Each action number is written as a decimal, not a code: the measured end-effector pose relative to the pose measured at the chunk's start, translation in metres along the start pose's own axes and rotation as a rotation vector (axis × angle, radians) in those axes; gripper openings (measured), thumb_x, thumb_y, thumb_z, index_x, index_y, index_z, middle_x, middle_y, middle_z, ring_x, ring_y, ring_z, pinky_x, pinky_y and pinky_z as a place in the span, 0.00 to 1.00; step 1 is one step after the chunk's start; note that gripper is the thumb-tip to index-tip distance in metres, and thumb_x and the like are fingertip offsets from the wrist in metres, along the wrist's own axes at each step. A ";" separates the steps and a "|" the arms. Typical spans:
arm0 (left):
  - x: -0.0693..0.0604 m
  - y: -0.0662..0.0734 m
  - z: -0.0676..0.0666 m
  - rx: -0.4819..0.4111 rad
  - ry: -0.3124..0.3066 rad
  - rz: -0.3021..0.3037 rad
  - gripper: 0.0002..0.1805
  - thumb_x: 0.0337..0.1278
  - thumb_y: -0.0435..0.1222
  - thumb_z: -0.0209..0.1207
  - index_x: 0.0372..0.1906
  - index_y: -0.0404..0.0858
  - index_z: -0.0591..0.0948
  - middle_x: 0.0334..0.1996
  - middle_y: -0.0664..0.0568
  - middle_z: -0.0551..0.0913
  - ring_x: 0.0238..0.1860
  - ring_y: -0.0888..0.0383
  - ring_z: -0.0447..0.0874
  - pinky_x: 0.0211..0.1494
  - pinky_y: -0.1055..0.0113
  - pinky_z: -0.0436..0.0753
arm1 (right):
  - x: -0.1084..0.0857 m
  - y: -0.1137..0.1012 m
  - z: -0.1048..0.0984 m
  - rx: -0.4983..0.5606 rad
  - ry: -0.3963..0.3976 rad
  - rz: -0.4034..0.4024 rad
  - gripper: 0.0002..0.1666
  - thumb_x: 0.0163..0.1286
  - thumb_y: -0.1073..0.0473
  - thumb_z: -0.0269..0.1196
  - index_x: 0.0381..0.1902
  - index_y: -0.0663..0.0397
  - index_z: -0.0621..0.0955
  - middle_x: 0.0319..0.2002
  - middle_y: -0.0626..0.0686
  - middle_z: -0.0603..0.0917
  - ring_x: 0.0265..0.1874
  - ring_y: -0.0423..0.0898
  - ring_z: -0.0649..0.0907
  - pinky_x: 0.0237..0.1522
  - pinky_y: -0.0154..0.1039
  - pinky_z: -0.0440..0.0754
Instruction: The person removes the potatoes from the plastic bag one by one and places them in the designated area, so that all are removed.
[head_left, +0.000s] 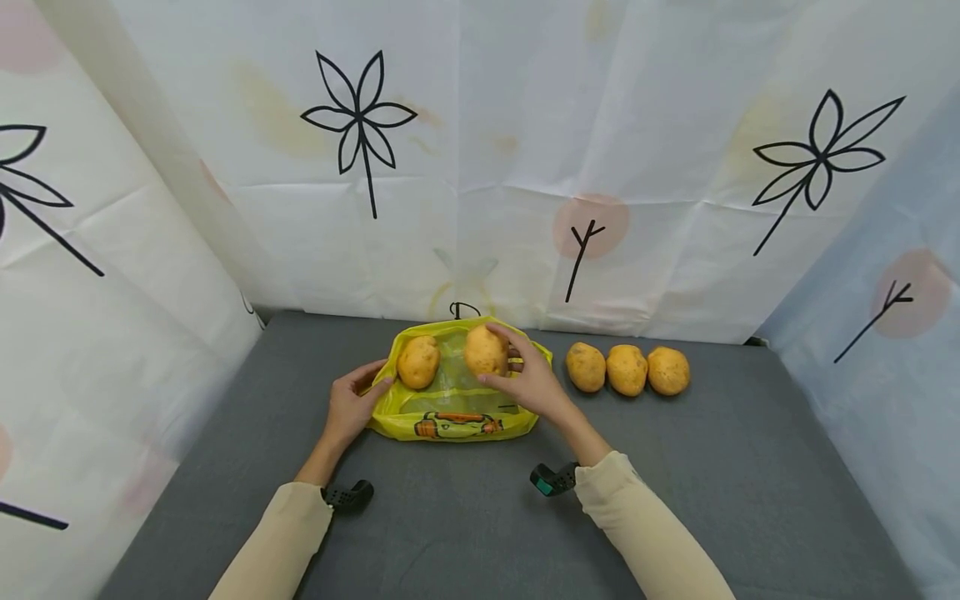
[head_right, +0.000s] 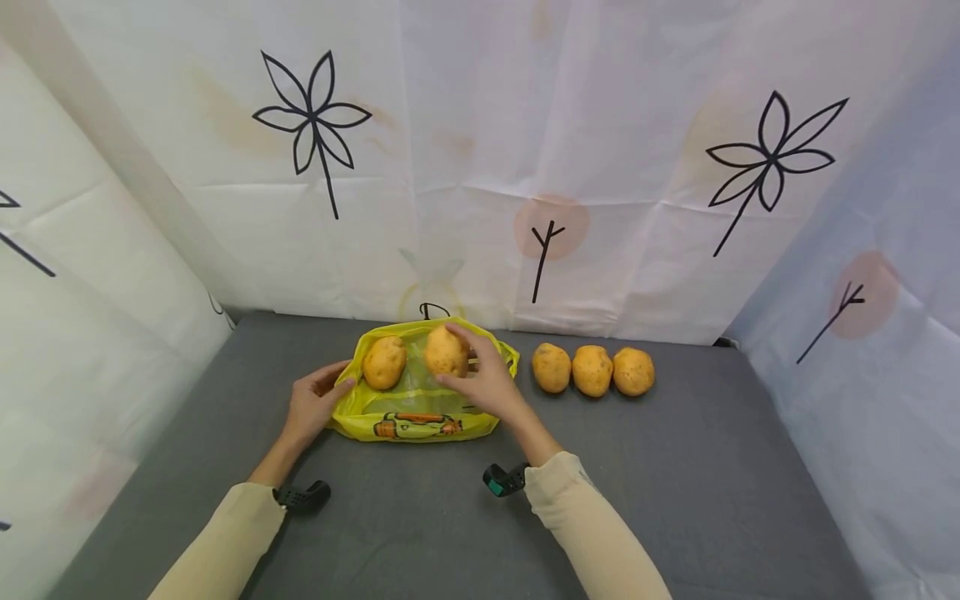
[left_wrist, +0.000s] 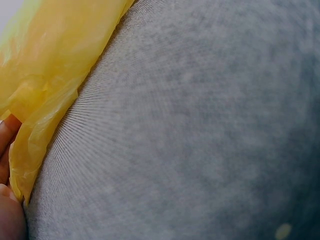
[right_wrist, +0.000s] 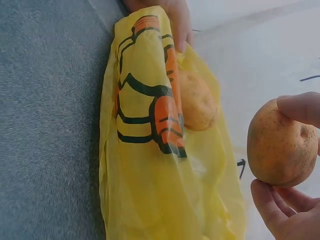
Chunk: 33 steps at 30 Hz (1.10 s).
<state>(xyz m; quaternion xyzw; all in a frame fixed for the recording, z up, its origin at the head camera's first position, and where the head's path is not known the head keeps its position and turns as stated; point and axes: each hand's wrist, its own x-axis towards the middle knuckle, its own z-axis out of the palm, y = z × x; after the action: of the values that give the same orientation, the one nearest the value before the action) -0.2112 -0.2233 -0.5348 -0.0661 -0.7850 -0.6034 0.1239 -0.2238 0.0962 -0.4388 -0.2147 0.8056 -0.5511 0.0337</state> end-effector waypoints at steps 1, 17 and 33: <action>0.000 0.000 0.000 -0.003 0.003 0.003 0.20 0.69 0.34 0.64 0.62 0.32 0.81 0.57 0.36 0.82 0.54 0.58 0.80 0.51 0.80 0.77 | -0.003 -0.001 -0.002 0.000 0.000 -0.004 0.47 0.64 0.60 0.74 0.77 0.47 0.67 0.71 0.58 0.69 0.57 0.61 0.77 0.57 0.57 0.79; -0.005 0.031 0.001 0.011 -0.011 0.007 0.20 0.68 0.27 0.61 0.61 0.23 0.78 0.57 0.29 0.80 0.57 0.37 0.79 0.51 0.79 0.77 | -0.033 -0.005 -0.034 0.066 0.005 -0.031 0.46 0.66 0.65 0.71 0.78 0.48 0.65 0.73 0.60 0.62 0.64 0.64 0.71 0.61 0.63 0.73; -0.001 0.000 0.000 0.027 0.000 -0.001 0.21 0.69 0.35 0.64 0.63 0.33 0.81 0.57 0.37 0.82 0.54 0.56 0.81 0.51 0.78 0.77 | -0.064 -0.001 -0.075 -0.018 0.075 0.000 0.46 0.67 0.64 0.71 0.78 0.44 0.65 0.73 0.58 0.63 0.65 0.61 0.72 0.60 0.62 0.75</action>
<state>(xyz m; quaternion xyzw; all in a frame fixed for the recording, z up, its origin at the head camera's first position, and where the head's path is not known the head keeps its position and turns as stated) -0.2104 -0.2234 -0.5351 -0.0641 -0.7931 -0.5927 0.1245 -0.1873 0.1857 -0.4200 -0.1943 0.8114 -0.5513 0.0017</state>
